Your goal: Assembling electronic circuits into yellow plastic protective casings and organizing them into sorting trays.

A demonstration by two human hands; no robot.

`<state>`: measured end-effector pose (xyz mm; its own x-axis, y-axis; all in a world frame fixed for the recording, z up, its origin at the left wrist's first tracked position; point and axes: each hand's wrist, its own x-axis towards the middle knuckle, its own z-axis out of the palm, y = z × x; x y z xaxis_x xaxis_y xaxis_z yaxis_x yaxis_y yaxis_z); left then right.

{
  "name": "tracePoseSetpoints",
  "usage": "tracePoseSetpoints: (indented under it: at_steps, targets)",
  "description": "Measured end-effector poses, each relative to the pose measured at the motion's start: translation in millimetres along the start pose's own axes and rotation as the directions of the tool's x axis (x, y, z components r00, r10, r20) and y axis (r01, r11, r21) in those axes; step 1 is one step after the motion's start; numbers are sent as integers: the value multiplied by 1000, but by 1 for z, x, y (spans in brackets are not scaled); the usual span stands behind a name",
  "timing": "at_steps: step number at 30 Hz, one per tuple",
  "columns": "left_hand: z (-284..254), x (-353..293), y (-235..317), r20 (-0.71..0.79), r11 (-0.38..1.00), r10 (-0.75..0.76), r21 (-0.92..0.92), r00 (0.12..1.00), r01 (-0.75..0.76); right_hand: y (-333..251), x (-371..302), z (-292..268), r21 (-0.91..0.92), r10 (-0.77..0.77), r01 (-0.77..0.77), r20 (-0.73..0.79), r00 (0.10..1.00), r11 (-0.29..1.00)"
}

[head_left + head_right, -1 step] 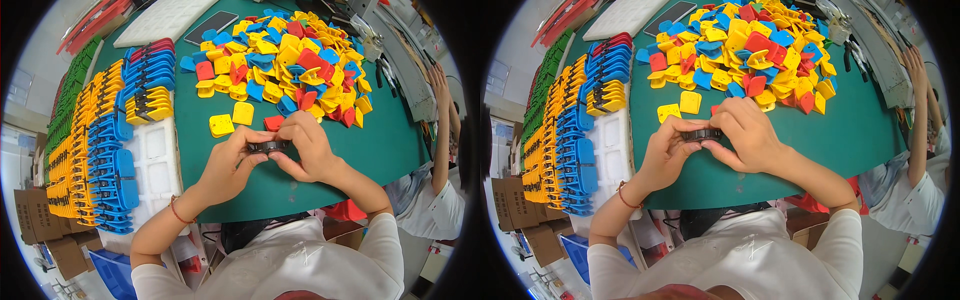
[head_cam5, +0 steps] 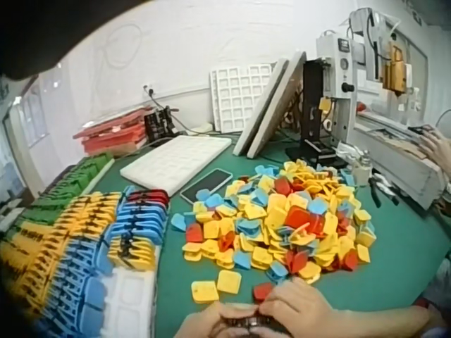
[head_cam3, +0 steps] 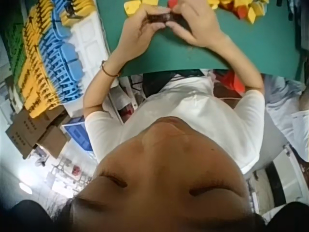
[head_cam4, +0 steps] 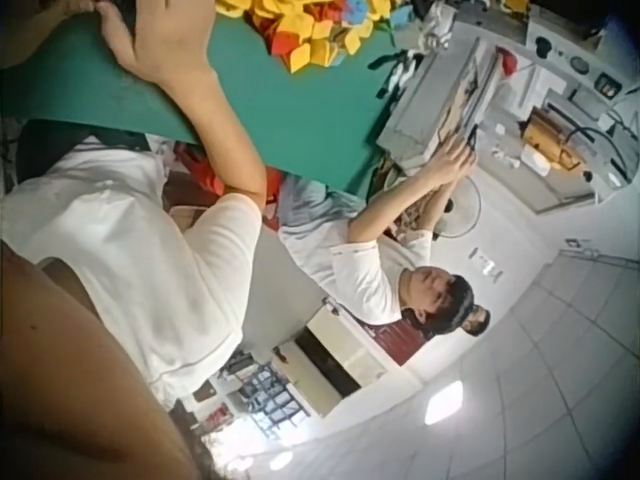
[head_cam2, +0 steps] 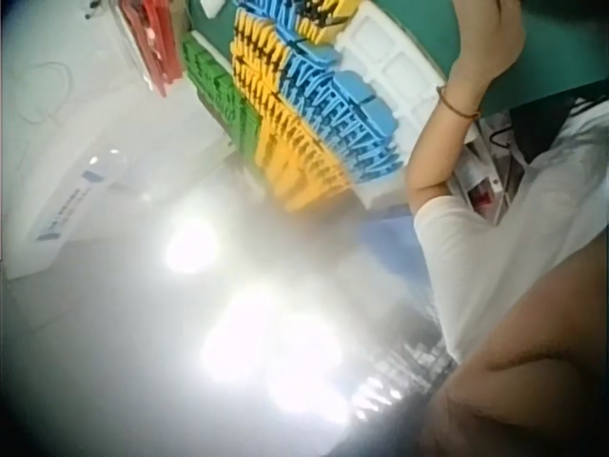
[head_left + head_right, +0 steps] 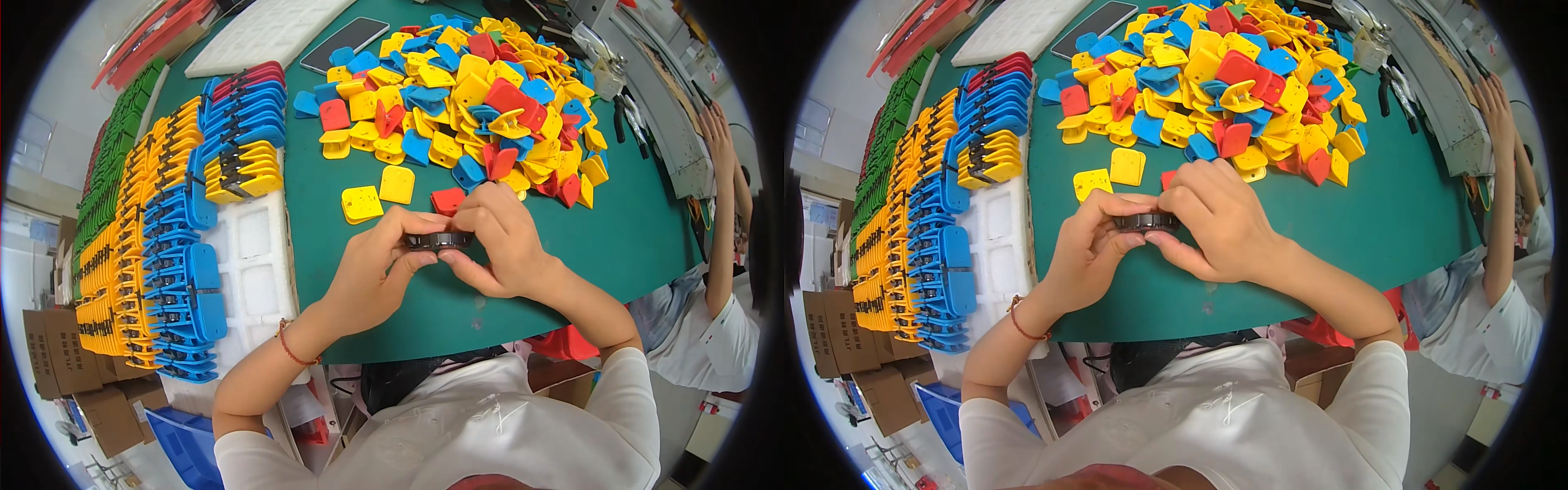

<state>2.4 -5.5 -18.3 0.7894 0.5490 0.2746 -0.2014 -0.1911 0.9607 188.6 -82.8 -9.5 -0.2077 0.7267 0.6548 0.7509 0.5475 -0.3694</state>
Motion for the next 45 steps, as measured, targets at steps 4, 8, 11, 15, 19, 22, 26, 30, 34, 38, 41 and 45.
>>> tracePoseSetpoints:
  at_steps: [4,8,11,15,19,22,26,30,34,38,41,45]
  targets:
    - [-2,4,6,63,970,115,210,991,-126,-2,0,-1,-31,-39,40,28,999,999]
    - [0,-1,9,55,967,25,250,998,-38,-2,-2,0,78,-54,50,58,997,996]
    - [0,-3,14,89,952,-27,306,996,-2,-2,-5,5,260,2,-8,25,1000,966]
    - [-3,-6,14,138,983,-165,100,977,152,-14,-5,0,523,316,-376,203,927,765]
    - [-3,-1,18,191,867,-344,-312,919,389,-17,-4,5,694,586,-697,494,642,178]
    - [-13,9,20,277,715,-510,-390,814,580,-12,-3,12,676,622,-735,593,511,-41]
    - [-12,9,19,229,689,-544,-427,807,585,-9,3,9,622,607,-770,668,430,-140]
    - [-13,11,20,218,652,-579,-455,786,607,-6,5,0,564,516,-817,738,435,-118]
    - [-12,10,21,203,664,-560,-470,803,582,-9,5,3,570,549,-817,713,437,-90]
    - [-1,2,11,91,830,-327,-448,941,332,-7,-5,5,483,509,-610,338,792,628]
    - [3,0,11,-5,958,-127,-260,992,121,-3,-8,8,356,199,-198,32,979,913]
    - [0,-3,13,1,998,-10,61,1000,10,-3,-8,5,328,78,-81,22,997,941]
